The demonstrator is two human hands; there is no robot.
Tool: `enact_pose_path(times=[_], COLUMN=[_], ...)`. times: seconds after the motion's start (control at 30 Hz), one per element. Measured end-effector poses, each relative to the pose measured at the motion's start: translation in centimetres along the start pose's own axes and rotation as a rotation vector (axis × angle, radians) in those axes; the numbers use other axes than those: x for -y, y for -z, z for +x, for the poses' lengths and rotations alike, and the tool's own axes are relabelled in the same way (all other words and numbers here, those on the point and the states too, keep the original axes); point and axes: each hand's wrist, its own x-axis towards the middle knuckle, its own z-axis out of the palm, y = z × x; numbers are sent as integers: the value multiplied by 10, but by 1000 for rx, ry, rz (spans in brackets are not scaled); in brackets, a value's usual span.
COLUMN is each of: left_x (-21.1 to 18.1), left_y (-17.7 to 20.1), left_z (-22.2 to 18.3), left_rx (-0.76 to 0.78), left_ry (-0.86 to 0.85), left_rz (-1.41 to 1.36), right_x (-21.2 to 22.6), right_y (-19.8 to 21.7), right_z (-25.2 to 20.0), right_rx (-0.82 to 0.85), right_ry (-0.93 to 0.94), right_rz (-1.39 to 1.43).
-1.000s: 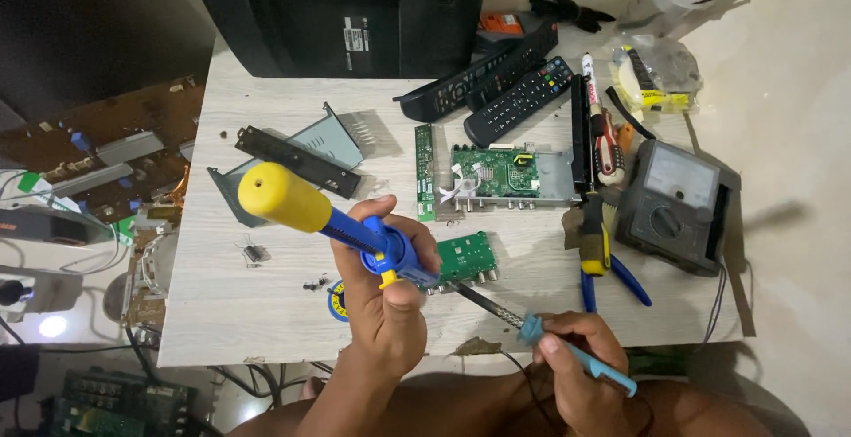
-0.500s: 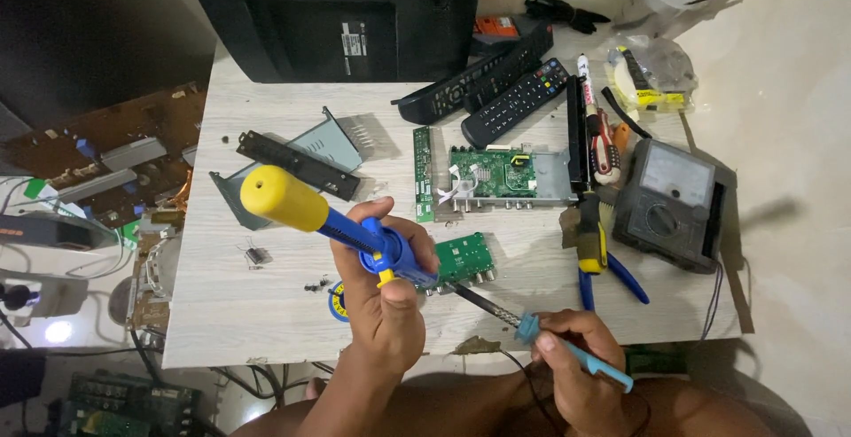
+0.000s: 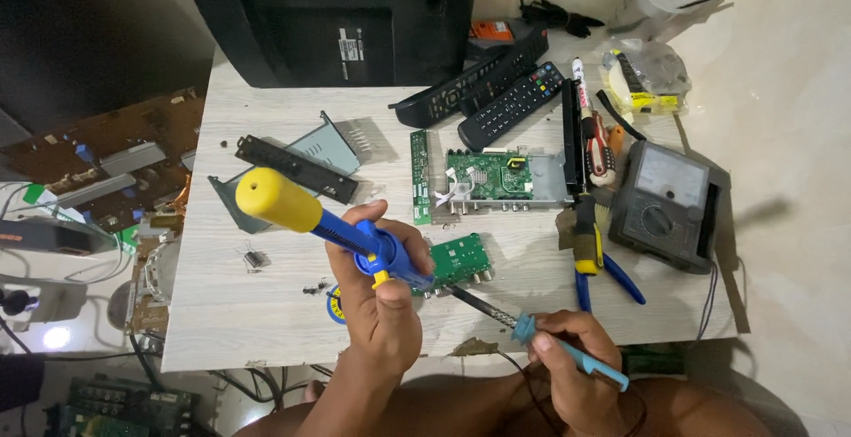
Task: Desoldering electronic components from a circuit board using a soldering iron and a desoldering pump.
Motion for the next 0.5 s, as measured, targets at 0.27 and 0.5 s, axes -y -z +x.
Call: enact_pose_path(times=[0.27, 0.5], left_x=[1, 1], left_y=[0, -1], left_z=[0, 0], left_rx=[-11, -23], left_ry=[6, -30], left_rz=[-54, -34], right_x=[9, 9], right_y=[-3, -3], right_z=[1, 0], right_rx=[-2, 9], right_ry=[-29, -19], right_rz=[-16, 14])
